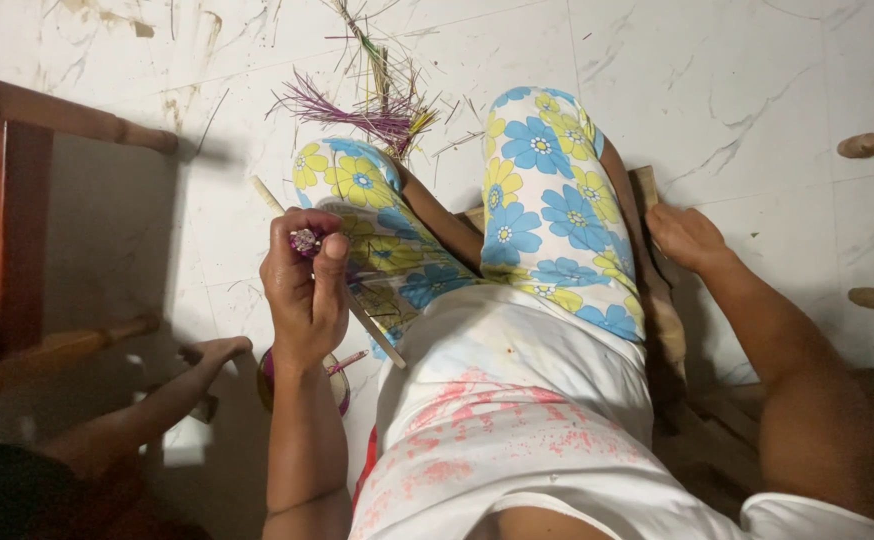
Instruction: The person sits on the floor and weaves a circular basket using purple and natural-colored strips. They tie the strips together, adjust the bundle, and use a knife to trim excess material before continuing to weave.
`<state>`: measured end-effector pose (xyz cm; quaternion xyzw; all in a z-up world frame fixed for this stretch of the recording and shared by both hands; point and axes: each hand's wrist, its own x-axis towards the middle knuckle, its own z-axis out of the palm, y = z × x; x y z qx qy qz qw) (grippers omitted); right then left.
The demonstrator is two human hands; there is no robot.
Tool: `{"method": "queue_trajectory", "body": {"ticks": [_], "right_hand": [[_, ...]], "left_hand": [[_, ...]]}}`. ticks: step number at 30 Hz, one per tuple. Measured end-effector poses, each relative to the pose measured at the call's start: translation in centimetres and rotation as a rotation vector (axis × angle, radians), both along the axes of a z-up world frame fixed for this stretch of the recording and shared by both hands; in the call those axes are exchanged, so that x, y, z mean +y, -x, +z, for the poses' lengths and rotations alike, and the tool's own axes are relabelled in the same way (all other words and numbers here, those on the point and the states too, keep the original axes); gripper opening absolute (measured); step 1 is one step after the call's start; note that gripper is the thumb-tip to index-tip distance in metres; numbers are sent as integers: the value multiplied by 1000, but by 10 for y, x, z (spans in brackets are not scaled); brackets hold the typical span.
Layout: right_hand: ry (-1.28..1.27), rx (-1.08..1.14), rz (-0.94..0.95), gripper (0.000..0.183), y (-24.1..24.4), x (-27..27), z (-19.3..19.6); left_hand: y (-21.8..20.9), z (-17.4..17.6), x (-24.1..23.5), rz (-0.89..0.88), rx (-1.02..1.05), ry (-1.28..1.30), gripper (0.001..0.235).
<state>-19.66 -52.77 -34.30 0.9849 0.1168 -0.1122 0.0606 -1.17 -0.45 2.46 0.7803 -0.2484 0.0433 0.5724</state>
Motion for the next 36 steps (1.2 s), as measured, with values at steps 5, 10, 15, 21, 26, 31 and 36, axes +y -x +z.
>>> {"method": "queue_trajectory", "body": {"ticks": [5, 10, 15, 21, 26, 31, 36], "right_hand": [[272, -59, 136, 7, 15, -10, 1], [-359, 126, -393, 19, 13, 18, 35], [-399, 136, -424, 17, 21, 13, 20], [-345, 170, -381, 19, 11, 19, 38], [-71, 113, -106, 18, 22, -3, -13], [59, -118, 103, 12, 21, 10, 17], [86, -186, 170, 11, 26, -12, -31]], "left_hand": [[0, 1, 1, -20, -3, -17, 26], [-2, -7, 3, -40, -13, -33, 29], [-1, -2, 2, -54, -10, -36, 28], [-1, -2, -2, -68, -17, -40, 28], [-2, 3, -3, -79, -26, -47, 29], [-3, 3, -3, -92, -20, -51, 29], [-2, 4, -6, -100, -24, -50, 28]]}}
